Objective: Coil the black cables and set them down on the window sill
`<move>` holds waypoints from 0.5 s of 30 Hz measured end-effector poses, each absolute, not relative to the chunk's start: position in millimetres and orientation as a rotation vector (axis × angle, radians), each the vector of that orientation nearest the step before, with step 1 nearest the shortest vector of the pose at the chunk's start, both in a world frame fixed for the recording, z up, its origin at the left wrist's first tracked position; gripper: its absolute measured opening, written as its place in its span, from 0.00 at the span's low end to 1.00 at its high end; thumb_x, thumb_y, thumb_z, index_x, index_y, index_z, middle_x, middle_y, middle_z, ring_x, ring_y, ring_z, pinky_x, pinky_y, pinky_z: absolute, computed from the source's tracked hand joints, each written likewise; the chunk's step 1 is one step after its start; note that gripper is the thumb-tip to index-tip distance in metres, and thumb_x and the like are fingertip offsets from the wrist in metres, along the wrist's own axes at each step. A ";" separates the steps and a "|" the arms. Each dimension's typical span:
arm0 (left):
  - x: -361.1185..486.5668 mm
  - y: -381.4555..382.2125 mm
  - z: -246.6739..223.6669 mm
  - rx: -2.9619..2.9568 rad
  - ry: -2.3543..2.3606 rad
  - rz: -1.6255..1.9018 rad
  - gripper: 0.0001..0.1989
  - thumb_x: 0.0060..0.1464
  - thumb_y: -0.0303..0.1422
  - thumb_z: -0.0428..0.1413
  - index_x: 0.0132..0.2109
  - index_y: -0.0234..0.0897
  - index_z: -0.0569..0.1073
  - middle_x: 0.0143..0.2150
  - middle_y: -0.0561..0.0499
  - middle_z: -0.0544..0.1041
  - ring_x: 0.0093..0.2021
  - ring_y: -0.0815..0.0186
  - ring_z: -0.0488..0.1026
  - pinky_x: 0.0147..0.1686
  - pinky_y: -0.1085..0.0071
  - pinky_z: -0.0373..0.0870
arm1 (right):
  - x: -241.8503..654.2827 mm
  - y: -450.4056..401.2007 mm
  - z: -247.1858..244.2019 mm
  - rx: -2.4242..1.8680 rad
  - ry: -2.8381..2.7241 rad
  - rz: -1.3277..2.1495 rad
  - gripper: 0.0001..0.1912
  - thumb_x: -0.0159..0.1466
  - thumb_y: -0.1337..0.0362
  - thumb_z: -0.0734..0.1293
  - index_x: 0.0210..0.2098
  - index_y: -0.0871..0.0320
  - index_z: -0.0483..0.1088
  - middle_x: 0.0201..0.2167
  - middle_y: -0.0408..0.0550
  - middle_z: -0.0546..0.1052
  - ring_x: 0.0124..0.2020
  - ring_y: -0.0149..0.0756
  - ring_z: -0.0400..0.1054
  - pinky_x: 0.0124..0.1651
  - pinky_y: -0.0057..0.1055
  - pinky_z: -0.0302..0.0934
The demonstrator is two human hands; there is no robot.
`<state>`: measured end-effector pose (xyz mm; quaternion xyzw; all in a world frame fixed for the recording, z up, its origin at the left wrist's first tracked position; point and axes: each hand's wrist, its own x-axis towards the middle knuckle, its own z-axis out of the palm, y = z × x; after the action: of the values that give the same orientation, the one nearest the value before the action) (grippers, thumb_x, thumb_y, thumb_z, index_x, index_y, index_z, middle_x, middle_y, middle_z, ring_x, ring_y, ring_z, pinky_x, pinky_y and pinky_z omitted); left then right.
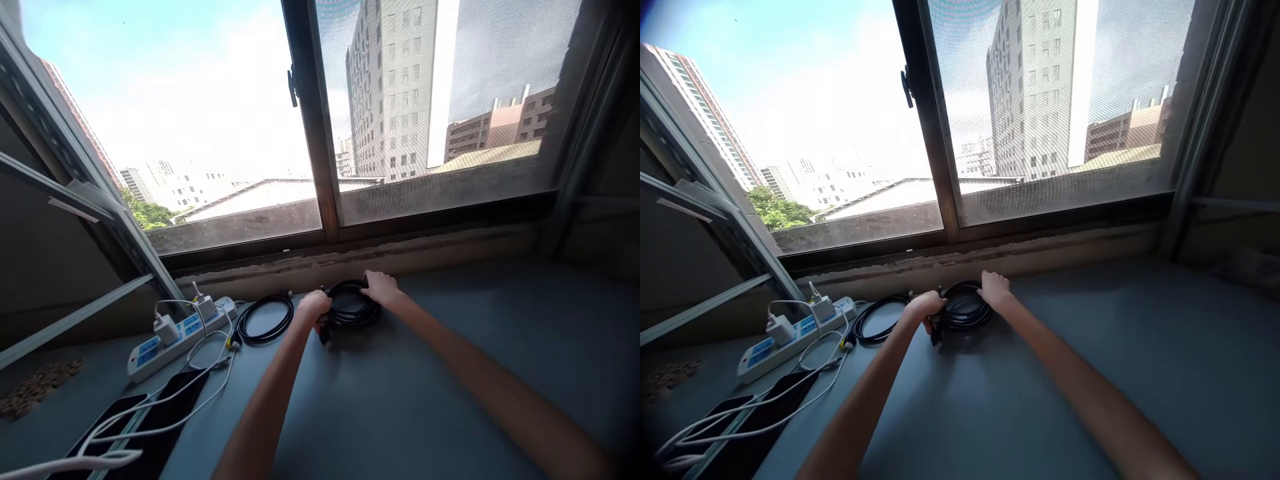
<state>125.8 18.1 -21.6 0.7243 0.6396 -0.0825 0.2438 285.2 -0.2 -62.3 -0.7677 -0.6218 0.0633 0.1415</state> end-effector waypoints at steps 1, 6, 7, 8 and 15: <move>126.0 17.7 -21.4 1.985 1.750 -0.235 0.21 0.60 0.35 0.41 0.37 0.24 0.73 0.31 0.37 0.77 0.26 0.58 0.76 0.26 0.71 0.72 | 281.8 -0.4 -63.6 -2.192 -1.803 0.136 0.10 0.70 0.69 0.69 0.49 0.63 0.66 0.45 0.51 0.66 0.44 0.47 0.63 0.46 0.43 0.63; 125.3 17.5 -18.2 2.050 1.747 -0.251 0.20 0.61 0.36 0.42 0.37 0.25 0.73 0.30 0.40 0.77 0.25 0.60 0.76 0.29 0.71 0.72 | 276.6 -0.1 -67.3 -1.983 -1.866 0.035 0.12 0.69 0.76 0.67 0.50 0.58 0.69 0.43 0.48 0.67 0.45 0.42 0.63 0.43 0.31 0.63; 124.8 17.9 -17.5 2.067 1.748 -0.243 0.19 0.61 0.36 0.42 0.37 0.25 0.73 0.30 0.40 0.78 0.25 0.61 0.76 0.30 0.71 0.73 | 277.7 0.6 -68.0 -1.956 -1.853 0.023 0.13 0.69 0.77 0.67 0.49 0.57 0.70 0.42 0.47 0.68 0.44 0.41 0.63 0.42 0.28 0.62; 124.3 18.7 -17.2 2.086 1.755 -0.232 0.19 0.61 0.36 0.43 0.38 0.26 0.73 0.30 0.41 0.78 0.25 0.61 0.76 0.32 0.71 0.72 | 279.0 1.3 -68.8 -1.931 -1.837 0.009 0.13 0.68 0.77 0.68 0.48 0.56 0.71 0.41 0.46 0.69 0.44 0.40 0.63 0.40 0.26 0.62; 120.9 29.9 -25.0 2.239 1.832 -0.187 0.19 0.61 0.37 0.42 0.44 0.27 0.71 0.30 0.38 0.77 0.28 0.56 0.77 0.37 0.63 0.71 | 280.4 7.6 -79.4 -1.797 -1.769 -0.002 0.10 0.71 0.74 0.66 0.47 0.55 0.74 0.39 0.44 0.70 0.42 0.37 0.65 0.37 0.21 0.60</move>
<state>120.9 29.9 -25.0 0.7667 0.6272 -0.0641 0.1212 280.4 7.6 -79.4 -0.6787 -0.6681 -0.0008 0.3048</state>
